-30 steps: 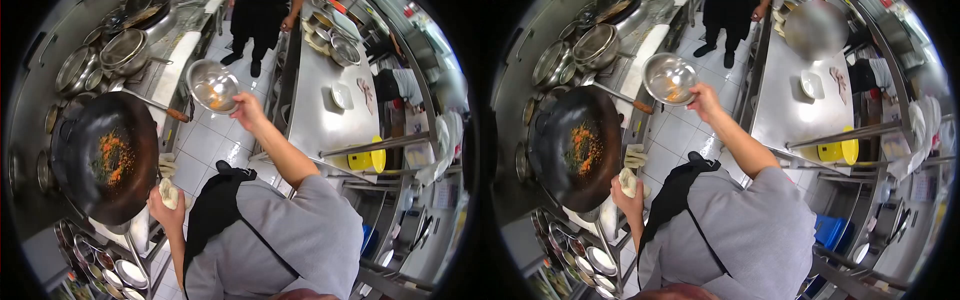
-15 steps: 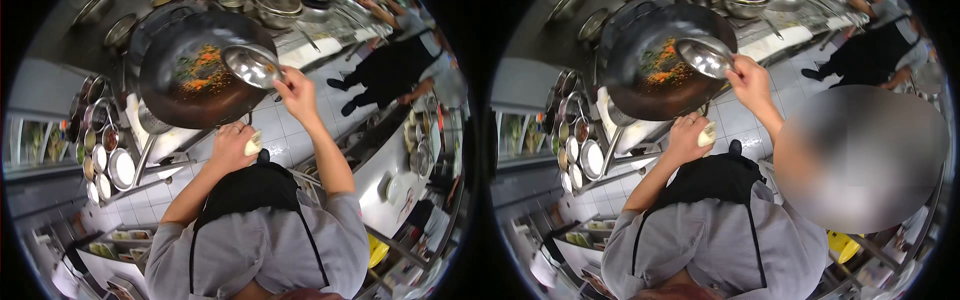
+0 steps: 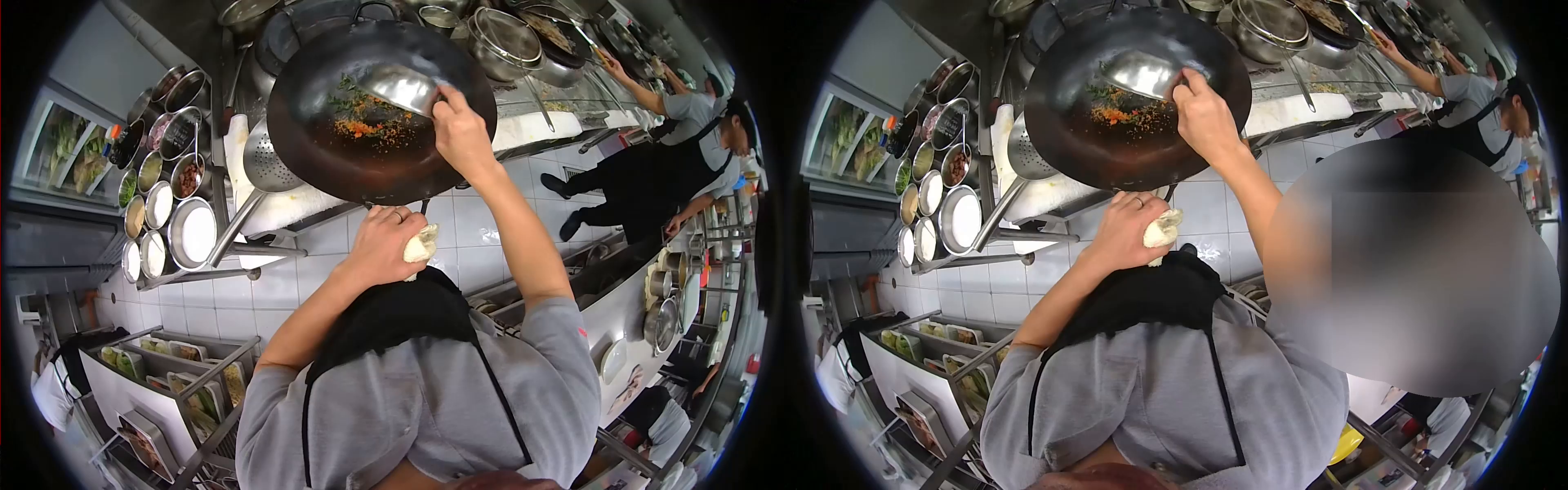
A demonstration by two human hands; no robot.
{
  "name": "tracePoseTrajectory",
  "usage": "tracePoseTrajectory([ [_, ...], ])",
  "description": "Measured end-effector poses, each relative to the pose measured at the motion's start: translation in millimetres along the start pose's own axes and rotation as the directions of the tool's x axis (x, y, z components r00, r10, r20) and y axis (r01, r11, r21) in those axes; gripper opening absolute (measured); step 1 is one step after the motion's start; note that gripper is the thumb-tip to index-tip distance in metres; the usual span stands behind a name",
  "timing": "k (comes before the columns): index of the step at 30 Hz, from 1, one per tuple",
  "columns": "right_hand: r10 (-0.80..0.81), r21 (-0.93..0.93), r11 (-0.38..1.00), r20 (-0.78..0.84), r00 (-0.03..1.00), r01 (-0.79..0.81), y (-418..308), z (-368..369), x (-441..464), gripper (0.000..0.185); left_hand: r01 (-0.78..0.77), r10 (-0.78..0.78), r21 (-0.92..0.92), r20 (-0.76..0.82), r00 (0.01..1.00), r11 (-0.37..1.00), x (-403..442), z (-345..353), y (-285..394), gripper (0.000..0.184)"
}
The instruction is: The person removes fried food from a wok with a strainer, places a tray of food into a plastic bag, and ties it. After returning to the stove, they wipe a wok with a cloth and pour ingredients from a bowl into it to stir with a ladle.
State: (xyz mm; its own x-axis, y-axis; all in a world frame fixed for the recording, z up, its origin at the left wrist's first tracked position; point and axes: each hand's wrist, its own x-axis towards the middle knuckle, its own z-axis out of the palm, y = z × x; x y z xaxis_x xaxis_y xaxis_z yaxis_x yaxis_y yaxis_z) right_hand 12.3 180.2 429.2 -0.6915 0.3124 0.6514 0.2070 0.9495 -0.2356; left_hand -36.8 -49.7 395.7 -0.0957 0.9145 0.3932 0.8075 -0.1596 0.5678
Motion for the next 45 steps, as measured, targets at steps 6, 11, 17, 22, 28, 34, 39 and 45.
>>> tracePoseTrajectory([
  [6, 0.226, 0.060, 0.973, -0.066, 0.972, -0.222, 25, -10, -27, 0.009, 0.005, -0.008, -0.036, -0.074, 0.997, 0.999, 0, 12, -6, 0.047],
  [11, 0.782, 0.875, 0.225, 0.100, 0.615, -0.429, 44, -49, -97, 0.009, 0.019, -0.006, 0.109, -0.120, 0.993, 0.994, -2, 10, 3, 0.047],
  [17, 0.949, 0.955, 0.280, -0.290, -0.121, -0.097, 94, -164, -243, 0.010, 0.010, -0.010, 0.010, -0.037, 0.999, 1.000, 0, 20, -5, 0.047],
  [22, 0.738, 0.952, 0.300, -0.275, -0.616, -0.066, 170, -270, -416, 0.017, 0.061, -0.061, -0.020, 0.012, 0.998, 0.998, -1, 17, -4, 0.048],
  [28, 0.658, 0.897, 0.424, -0.397, -0.640, -0.122, 192, -305, -534, 0.026, 0.033, -0.032, -0.053, 0.009, 0.999, 0.998, 0, 16, -6, 0.043],
  [34, 0.968, 0.979, 0.047, -0.094, -0.233, -0.198, 208, -242, -469, 0.034, -0.005, 0.012, 0.076, -0.089, 0.996, 0.997, 8, 12, 0, 0.046],
  [39, 0.972, 0.637, -0.020, 0.191, 0.133, -0.771, 137, -67, -273, 0.019, 0.011, 0.001, 0.099, -0.118, 0.993, 0.995, 6, 19, 2, 0.043],
  [45, 0.836, 0.425, 0.258, 0.352, 0.421, -0.868, 152, 57, -183, 0.033, 0.076, -0.057, 0.138, -0.142, 0.988, 0.987, 9, 26, 7, 0.044],
])
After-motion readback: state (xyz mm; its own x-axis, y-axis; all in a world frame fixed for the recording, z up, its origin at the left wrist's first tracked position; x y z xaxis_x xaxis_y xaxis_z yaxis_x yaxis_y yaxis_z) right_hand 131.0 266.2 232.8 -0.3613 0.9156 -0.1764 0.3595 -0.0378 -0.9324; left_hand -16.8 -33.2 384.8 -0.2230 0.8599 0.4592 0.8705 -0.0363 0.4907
